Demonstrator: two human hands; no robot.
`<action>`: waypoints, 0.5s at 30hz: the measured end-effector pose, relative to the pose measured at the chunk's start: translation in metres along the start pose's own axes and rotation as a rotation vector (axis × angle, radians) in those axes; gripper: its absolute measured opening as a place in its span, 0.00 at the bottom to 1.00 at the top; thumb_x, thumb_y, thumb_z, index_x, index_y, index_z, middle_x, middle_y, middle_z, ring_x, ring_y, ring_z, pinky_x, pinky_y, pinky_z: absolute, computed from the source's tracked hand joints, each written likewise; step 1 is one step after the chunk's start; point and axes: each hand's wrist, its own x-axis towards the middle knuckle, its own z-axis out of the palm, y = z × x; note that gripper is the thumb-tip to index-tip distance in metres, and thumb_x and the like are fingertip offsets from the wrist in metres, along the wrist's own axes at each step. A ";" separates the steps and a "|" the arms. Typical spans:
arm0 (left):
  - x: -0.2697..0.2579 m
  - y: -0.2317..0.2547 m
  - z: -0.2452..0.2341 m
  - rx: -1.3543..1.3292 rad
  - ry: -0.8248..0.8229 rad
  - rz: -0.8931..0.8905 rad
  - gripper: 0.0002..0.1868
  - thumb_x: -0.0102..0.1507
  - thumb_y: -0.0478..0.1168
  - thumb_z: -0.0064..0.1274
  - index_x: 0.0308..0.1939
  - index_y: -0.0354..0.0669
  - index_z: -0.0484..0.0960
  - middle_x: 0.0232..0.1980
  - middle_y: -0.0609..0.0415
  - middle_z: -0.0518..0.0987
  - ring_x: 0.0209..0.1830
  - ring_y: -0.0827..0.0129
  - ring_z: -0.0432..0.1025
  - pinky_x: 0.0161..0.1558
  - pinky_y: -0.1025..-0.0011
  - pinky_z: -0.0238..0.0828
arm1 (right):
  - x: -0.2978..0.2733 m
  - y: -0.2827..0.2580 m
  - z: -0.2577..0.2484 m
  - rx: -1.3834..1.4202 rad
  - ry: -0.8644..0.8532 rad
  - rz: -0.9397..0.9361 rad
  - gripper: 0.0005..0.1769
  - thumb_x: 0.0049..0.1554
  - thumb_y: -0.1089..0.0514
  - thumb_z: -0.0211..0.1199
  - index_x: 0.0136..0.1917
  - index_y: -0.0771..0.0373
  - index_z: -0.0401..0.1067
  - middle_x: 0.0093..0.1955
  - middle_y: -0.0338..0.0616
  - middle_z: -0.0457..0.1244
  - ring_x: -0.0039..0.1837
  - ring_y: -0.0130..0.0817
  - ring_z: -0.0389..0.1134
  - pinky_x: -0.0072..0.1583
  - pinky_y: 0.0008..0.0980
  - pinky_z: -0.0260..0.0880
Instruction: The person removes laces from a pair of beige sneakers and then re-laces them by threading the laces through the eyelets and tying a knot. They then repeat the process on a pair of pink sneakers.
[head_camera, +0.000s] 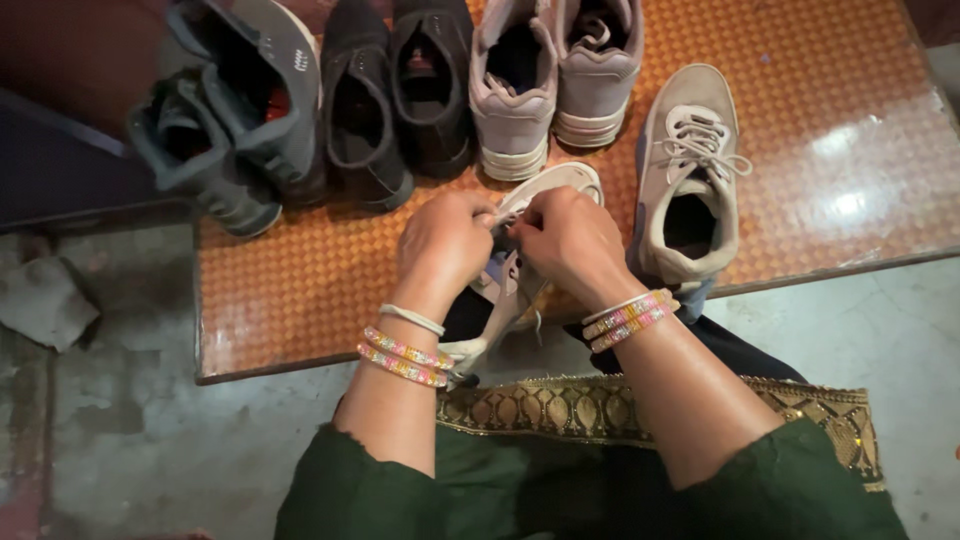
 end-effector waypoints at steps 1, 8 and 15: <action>-0.001 0.000 0.000 0.000 0.003 0.011 0.11 0.62 0.45 0.56 0.46 0.57 0.88 0.46 0.48 0.84 0.48 0.52 0.78 0.50 0.56 0.73 | -0.001 0.000 0.003 -0.004 0.017 -0.001 0.15 0.51 0.47 0.69 0.41 0.60 0.82 0.37 0.56 0.70 0.44 0.53 0.73 0.48 0.49 0.72; 0.001 -0.001 -0.002 0.042 -0.025 0.060 0.11 0.62 0.48 0.56 0.45 0.56 0.89 0.45 0.47 0.85 0.49 0.52 0.79 0.51 0.57 0.73 | -0.003 -0.003 0.013 0.041 0.096 -0.003 0.13 0.52 0.49 0.68 0.40 0.60 0.81 0.37 0.56 0.70 0.43 0.53 0.73 0.48 0.50 0.71; 0.010 -0.007 0.002 -0.004 0.020 0.008 0.13 0.62 0.53 0.54 0.45 0.62 0.90 0.45 0.49 0.85 0.48 0.53 0.79 0.51 0.57 0.73 | -0.008 -0.004 0.017 0.093 0.117 0.048 0.13 0.53 0.48 0.67 0.41 0.60 0.81 0.38 0.55 0.70 0.44 0.54 0.72 0.48 0.50 0.70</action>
